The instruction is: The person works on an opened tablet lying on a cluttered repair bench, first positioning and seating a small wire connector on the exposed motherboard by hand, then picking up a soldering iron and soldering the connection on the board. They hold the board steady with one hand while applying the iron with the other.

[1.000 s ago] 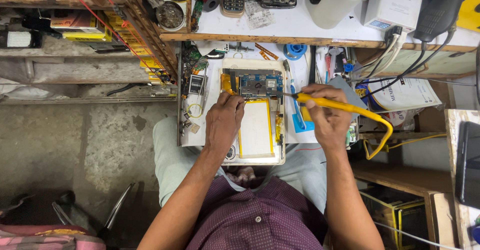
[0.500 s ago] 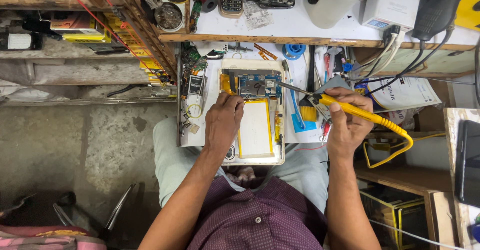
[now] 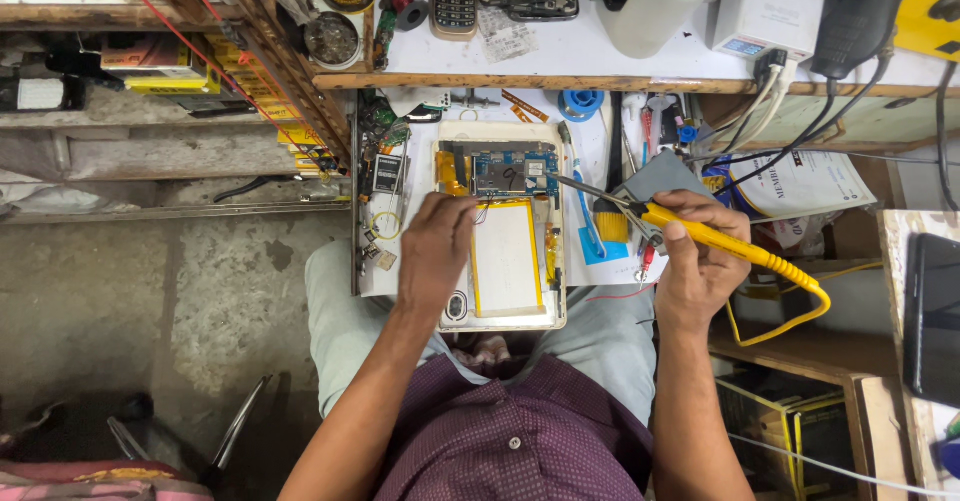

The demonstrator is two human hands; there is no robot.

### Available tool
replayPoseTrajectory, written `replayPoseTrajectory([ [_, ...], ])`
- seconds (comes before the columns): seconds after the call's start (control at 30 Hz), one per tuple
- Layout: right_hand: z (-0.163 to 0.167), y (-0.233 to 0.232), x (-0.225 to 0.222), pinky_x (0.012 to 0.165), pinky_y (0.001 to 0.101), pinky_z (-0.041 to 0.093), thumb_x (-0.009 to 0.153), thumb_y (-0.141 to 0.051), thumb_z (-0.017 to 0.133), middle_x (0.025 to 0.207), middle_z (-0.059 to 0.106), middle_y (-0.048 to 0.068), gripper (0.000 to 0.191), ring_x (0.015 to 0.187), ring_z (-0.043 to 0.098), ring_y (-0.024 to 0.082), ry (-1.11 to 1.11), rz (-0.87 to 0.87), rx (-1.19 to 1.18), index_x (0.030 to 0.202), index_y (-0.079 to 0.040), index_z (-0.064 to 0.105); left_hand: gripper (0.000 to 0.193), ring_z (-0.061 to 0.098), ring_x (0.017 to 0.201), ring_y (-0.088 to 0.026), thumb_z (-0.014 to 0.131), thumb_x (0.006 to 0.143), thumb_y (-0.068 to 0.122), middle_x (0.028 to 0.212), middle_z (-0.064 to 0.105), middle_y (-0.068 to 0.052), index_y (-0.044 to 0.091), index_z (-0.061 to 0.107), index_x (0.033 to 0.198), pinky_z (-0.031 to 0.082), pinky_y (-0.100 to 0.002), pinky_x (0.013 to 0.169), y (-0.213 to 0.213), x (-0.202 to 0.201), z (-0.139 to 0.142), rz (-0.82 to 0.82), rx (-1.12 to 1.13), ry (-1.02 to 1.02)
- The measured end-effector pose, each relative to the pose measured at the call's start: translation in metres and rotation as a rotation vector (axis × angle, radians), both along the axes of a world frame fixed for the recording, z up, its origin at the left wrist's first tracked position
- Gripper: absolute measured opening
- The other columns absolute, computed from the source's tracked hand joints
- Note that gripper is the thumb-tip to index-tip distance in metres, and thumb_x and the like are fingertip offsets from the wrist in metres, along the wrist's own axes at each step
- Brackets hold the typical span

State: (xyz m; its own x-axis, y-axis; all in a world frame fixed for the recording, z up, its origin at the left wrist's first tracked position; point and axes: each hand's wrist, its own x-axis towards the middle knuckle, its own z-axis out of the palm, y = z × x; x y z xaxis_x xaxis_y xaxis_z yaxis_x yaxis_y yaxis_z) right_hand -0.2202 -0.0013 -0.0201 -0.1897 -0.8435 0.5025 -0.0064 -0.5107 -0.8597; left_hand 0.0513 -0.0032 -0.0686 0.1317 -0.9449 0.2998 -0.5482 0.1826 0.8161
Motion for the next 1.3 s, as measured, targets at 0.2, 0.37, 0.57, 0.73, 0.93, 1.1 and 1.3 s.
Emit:
replayPoseTrajectory([
  [0.2,0.001,0.011,-0.008,0.109,0.0419,0.053,0.104,-0.005,0.07,0.114,0.066,0.019,0.022,0.113,0.067,0.026,-0.042,-0.014,-0.004,0.116,-0.003,0.052,0.017,0.067,0.077,-0.027,0.073,0.092,0.008,0.099,0.068,-0.01,0.007,0.075,0.108,0.052,-0.04,0.07,0.0,0.02,0.019,0.047,-0.008,-0.089],
  [0.37,0.001,0.017,-0.009,0.109,0.0411,0.053,0.105,-0.003,0.069,0.115,0.066,0.019,0.02,0.114,0.067,0.026,-0.041,-0.005,0.0,0.115,-0.003,0.051,0.023,0.064,0.088,-0.031,0.075,0.089,0.01,0.101,0.065,-0.01,0.008,0.075,0.112,0.049,-0.043,0.08,-0.012,0.017,0.023,-0.028,-0.017,-0.162],
  [0.57,0.003,0.024,-0.015,0.107,0.0396,0.053,0.104,-0.003,0.069,0.118,0.066,0.02,0.021,0.113,0.067,0.025,-0.039,-0.024,0.005,0.115,-0.003,0.051,0.026,0.064,0.091,-0.029,0.078,0.086,0.014,0.101,0.064,-0.009,0.008,0.074,0.111,0.046,-0.044,0.084,-0.019,0.016,0.015,-0.043,-0.036,-0.25],
  [0.73,0.003,0.026,-0.016,0.108,0.0401,0.053,0.104,-0.003,0.069,0.117,0.067,0.021,0.022,0.113,0.066,0.025,-0.046,-0.023,0.004,0.116,-0.003,0.051,0.017,0.065,0.089,-0.029,0.074,0.094,0.014,0.101,0.066,-0.007,0.007,0.073,0.109,0.045,-0.042,0.082,-0.013,0.019,0.009,0.025,-0.058,-0.152],
  [0.93,0.001,0.027,-0.015,0.108,0.0415,0.054,0.104,-0.003,0.069,0.115,0.067,0.021,0.021,0.113,0.067,0.026,-0.042,-0.023,0.004,0.115,-0.003,0.051,0.01,0.066,0.077,-0.026,0.074,0.089,0.015,0.092,0.067,-0.006,0.01,0.076,0.098,0.043,-0.043,0.079,0.008,0.018,0.01,0.029,0.06,-0.239],
  [1.1,0.0,0.028,-0.015,0.108,0.041,0.053,0.104,-0.003,0.07,0.115,0.067,0.021,0.022,0.113,0.066,0.026,-0.037,-0.025,0.008,0.115,-0.003,0.051,0.012,0.065,0.076,-0.023,0.074,0.086,0.013,0.09,0.067,-0.005,0.009,0.076,0.098,0.041,-0.042,0.079,0.014,0.014,0.014,0.024,0.045,-0.226],
  [1.3,-0.001,0.03,-0.015,0.107,0.0398,0.053,0.104,-0.003,0.07,0.12,0.067,0.02,0.022,0.113,0.066,0.025,-0.067,-0.016,0.028,0.115,-0.003,0.051,0.01,0.065,0.072,-0.021,0.073,0.09,0.014,0.089,0.067,-0.003,0.01,0.077,0.098,0.042,-0.04,0.078,0.014,0.015,0.018,0.064,0.117,-0.199],
])
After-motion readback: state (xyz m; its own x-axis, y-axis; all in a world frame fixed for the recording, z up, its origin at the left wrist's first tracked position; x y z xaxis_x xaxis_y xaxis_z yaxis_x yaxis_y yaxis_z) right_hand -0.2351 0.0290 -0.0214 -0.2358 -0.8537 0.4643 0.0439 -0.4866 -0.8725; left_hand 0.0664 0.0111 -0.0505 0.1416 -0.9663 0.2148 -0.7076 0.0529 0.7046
